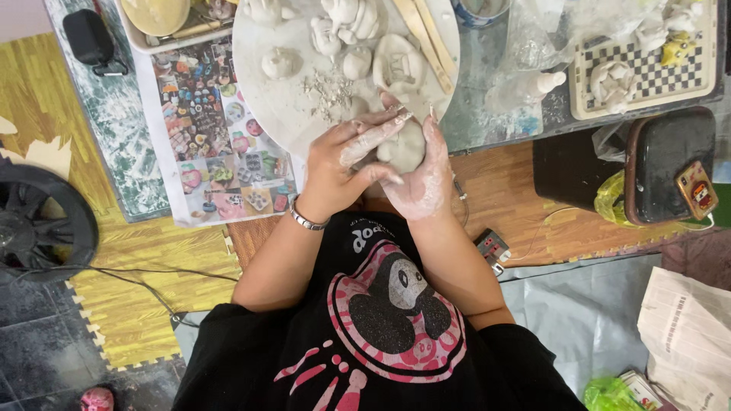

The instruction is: The person shapes a lump of white clay into a small bowl by hand, repeatedly pressing and smoothing the material. They work over a white tray containing other clay pieces and tools, occasionally dipping the clay into powder to prevent sticking.

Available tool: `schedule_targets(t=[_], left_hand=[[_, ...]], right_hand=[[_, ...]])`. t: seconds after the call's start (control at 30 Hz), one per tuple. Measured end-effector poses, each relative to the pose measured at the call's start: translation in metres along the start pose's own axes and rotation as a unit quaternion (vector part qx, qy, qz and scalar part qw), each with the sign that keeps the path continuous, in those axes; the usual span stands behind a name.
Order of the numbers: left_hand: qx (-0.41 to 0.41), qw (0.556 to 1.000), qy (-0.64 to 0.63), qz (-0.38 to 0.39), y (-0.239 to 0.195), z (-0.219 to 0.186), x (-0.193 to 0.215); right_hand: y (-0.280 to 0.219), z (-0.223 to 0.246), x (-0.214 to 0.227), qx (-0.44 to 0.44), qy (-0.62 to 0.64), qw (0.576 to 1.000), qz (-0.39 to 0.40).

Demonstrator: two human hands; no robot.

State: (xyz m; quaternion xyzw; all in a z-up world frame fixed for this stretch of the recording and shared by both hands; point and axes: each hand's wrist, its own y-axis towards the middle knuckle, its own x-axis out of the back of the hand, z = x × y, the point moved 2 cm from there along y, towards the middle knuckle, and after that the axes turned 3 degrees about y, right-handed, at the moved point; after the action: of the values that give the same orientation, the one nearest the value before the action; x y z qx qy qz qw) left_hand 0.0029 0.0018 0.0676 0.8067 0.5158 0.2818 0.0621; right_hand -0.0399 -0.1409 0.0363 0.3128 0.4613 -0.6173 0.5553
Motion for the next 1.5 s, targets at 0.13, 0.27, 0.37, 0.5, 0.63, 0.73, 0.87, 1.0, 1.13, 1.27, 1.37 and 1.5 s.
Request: schedule_targets(t=[0.13, 0.27, 0.37, 0.5, 0.63, 0.73, 0.87, 1.0, 1.13, 1.27, 1.37, 1.5], left_hand=[[-0.004, 1.0, 0.003, -0.021, -0.003, 0.001, 0.001], [0.028, 0.998, -0.005, -0.062, -0.007, -0.002, -0.001], [0.007, 0.995, -0.085, -0.052, -0.004, -0.004, 0.007], [-0.039, 0.997, 0.021, -0.068, -0.007, -0.007, 0.004], [-0.015, 0.996, 0.019, -0.083, -0.013, -0.002, 0.006], [-0.025, 0.995, -0.006, -0.093, -0.014, 0.003, 0.008], [-0.015, 0.995, -0.011, -0.099, -0.02, 0.005, 0.012], [0.024, 0.993, -0.029, -0.114, -0.02, 0.008, 0.011], [-0.026, 0.994, -0.006, -0.104, -0.011, 0.004, 0.01], [-0.026, 0.991, -0.022, -0.132, -0.008, 0.0, 0.002], [0.002, 0.99, -0.03, -0.138, -0.011, 0.004, -0.002], [0.063, 0.983, -0.087, -0.148, -0.012, 0.012, -0.006]], right_hand=[[-0.001, -0.002, 0.001, -0.01, 0.028, 1.0, -0.003], [-0.001, -0.006, -0.006, -0.009, 0.026, 0.999, -0.03], [0.0, -0.011, -0.014, -0.025, 0.03, 0.999, -0.008], [-0.003, -0.01, -0.013, -0.012, -0.024, 1.0, 0.011], [-0.002, -0.015, -0.019, -0.036, 0.007, 0.999, 0.016], [-0.001, -0.018, -0.02, -0.031, 0.01, 0.999, 0.023], [-0.004, -0.02, -0.017, -0.041, 0.023, 0.999, 0.028], [-0.004, -0.022, -0.018, -0.056, 0.022, 0.998, 0.012], [0.003, -0.018, -0.018, -0.017, -0.034, 0.999, 0.033], [0.012, -0.017, -0.012, 0.044, -0.108, 0.991, 0.073], [0.01, -0.016, -0.005, 0.074, -0.156, 0.984, 0.041], [0.012, -0.011, -0.007, 0.08, -0.183, 0.975, 0.098]])
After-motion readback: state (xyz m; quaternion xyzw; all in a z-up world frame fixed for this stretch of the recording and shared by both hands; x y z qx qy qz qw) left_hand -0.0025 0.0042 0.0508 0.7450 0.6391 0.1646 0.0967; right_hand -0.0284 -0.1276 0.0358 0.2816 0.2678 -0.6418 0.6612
